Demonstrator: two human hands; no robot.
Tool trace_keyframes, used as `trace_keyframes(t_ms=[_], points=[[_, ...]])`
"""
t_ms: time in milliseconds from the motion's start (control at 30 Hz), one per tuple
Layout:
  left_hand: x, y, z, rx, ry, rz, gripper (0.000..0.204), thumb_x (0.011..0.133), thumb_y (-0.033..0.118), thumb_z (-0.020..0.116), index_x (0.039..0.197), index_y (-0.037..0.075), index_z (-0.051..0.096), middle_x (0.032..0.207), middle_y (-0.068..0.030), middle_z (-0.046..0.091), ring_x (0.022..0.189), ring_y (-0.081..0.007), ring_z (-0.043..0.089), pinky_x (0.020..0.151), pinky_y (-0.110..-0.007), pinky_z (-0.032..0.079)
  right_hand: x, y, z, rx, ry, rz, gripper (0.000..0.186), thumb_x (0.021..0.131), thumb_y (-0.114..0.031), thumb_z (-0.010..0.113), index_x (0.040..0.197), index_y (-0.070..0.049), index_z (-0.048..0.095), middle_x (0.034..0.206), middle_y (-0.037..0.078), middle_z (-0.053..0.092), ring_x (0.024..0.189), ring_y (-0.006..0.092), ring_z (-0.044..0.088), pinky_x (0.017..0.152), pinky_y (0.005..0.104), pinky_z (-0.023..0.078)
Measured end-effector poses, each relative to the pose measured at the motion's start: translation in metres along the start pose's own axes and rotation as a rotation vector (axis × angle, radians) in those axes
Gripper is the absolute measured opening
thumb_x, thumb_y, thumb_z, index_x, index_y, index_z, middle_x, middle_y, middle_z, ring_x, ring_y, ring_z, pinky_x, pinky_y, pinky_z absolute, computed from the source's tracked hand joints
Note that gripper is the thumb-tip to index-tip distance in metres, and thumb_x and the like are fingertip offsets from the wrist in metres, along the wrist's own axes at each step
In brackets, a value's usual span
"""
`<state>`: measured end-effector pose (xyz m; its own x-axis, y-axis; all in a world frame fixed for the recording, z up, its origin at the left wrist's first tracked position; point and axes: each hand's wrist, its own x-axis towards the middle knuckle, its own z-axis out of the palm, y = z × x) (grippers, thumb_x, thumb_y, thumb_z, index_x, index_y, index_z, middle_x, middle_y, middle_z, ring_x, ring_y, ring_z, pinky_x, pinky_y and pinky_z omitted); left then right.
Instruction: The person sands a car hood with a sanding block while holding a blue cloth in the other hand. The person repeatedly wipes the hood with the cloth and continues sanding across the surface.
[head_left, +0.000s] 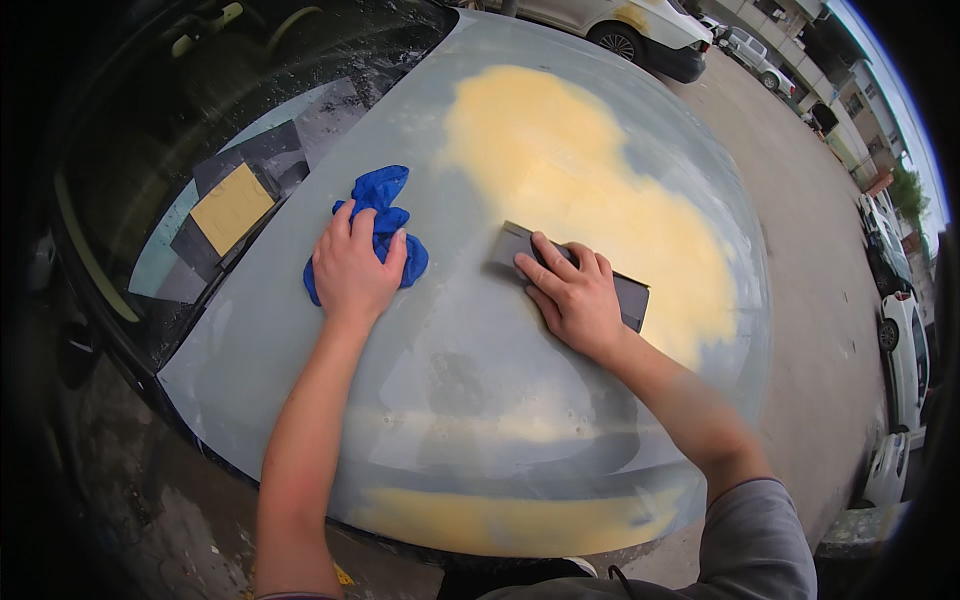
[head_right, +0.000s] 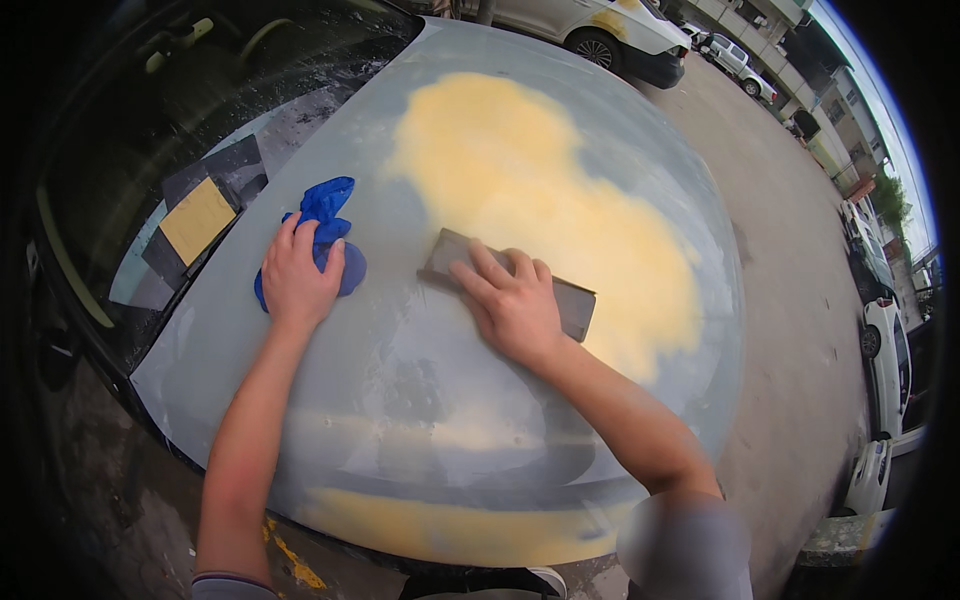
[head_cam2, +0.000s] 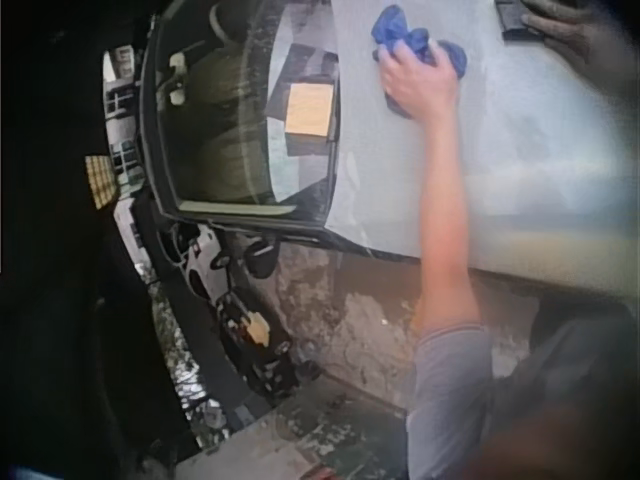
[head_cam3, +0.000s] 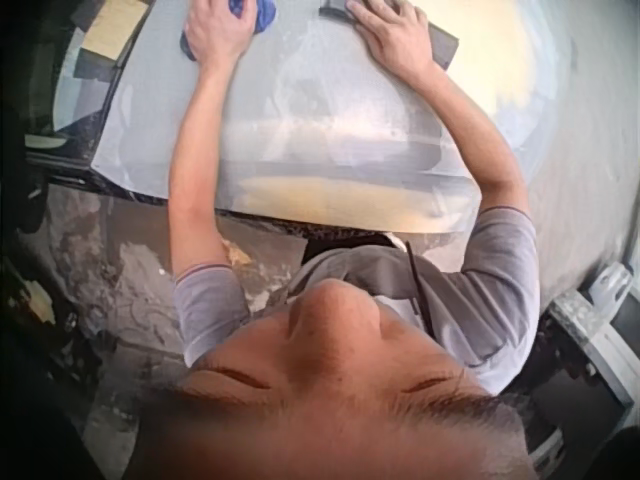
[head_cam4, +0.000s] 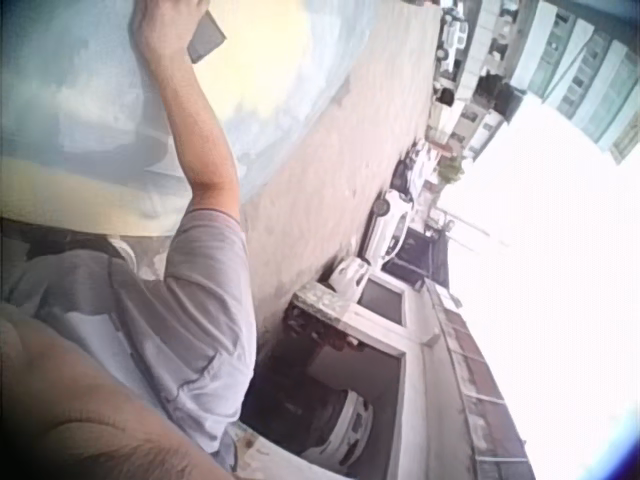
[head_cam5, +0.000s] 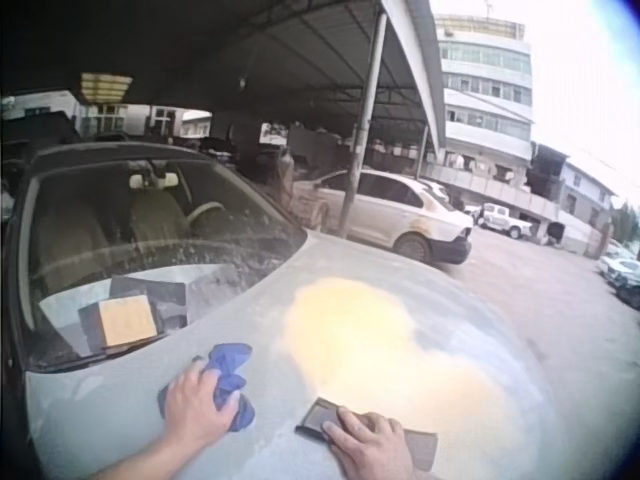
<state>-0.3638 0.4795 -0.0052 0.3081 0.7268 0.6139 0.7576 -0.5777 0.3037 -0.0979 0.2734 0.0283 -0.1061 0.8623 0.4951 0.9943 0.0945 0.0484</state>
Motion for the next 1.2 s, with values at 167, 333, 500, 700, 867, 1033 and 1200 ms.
trace_keyframes(t_ms=[167,333,500,700,867,1033,1200], points=[[0.008,0.017,0.005,-0.065,0.033,0.047,0.048,0.100,0.045,0.077,0.132,0.009,0.071,0.151,-0.0203,0.066,0.133,-0.0424,0.067,0.112,-0.055,0.052,0.164,0.064,0.064,-0.082,-0.173,0.380,0.041,0.110,-0.032,0.064,0.150,-0.025,0.068,0.163,0.002,0.063,0.124,0.0424,0.066,0.105,0.0575,0.052],[-0.007,-0.010,-0.005,0.001,0.023,-0.003,0.048,0.101,0.044,0.076,0.133,0.009,0.071,0.151,-0.0192,0.066,0.132,-0.0409,0.068,0.113,-0.054,0.052,0.049,-0.011,0.044,0.019,-0.028,0.120,0.046,0.100,-0.020,0.073,0.146,-0.023,0.072,0.160,0.008,0.062,0.124,0.0429,0.063,0.104,0.0555,0.048],[-0.005,-0.008,-0.003,0.017,0.022,0.004,0.051,0.099,0.045,0.078,0.134,0.009,0.071,0.150,-0.0211,0.066,0.133,-0.0426,0.067,0.113,-0.055,0.052,-0.012,-0.023,0.003,0.045,-0.030,0.008,0.047,0.096,-0.020,0.078,0.143,-0.024,0.075,0.162,0.006,0.063,0.123,0.0404,0.063,0.102,0.0539,0.048],[0.012,0.019,0.004,-0.091,0.010,0.047,0.050,0.098,0.046,0.078,0.131,0.009,0.072,0.151,-0.0216,0.066,0.135,-0.0429,0.067,0.113,-0.055,0.052,0.180,0.067,0.068,-0.084,-0.180,0.332,0.043,0.110,-0.032,0.065,0.152,-0.027,0.068,0.159,0.001,0.065,0.122,0.0399,0.066,0.100,0.0554,0.054],[-0.007,-0.008,-0.005,-0.009,-0.027,-0.027,0.049,0.101,0.045,0.076,0.135,0.010,0.071,0.155,-0.0188,0.064,0.137,-0.0414,0.065,0.116,-0.053,0.050,0.073,-0.012,0.047,0.042,-0.084,0.127,0.042,0.107,-0.026,0.070,0.149,-0.025,0.071,0.163,0.007,0.064,0.125,0.0418,0.065,0.107,0.0549,0.050],[-0.002,-0.004,-0.004,0.001,0.007,-0.011,0.050,0.100,0.046,0.076,0.133,0.010,0.070,0.153,-0.0214,0.065,0.135,-0.0436,0.065,0.116,-0.055,0.050,-0.048,-0.021,-0.021,0.070,-0.076,-0.021,0.053,0.094,-0.020,0.083,0.146,-0.024,0.076,0.161,0.010,0.067,0.126,0.0398,0.064,0.110,0.0521,0.048],[0.006,0.004,-0.002,-0.048,-0.007,0.014,0.049,0.099,0.046,0.077,0.132,0.009,0.071,0.153,-0.0219,0.065,0.135,-0.0439,0.065,0.115,-0.055,0.050,0.117,0.076,0.059,-0.006,-0.012,0.153,0.043,0.103,-0.025,0.071,0.146,-0.025,0.071,0.154,0.001,0.066,0.116,0.0384,0.066,0.100,0.0557,0.051]])
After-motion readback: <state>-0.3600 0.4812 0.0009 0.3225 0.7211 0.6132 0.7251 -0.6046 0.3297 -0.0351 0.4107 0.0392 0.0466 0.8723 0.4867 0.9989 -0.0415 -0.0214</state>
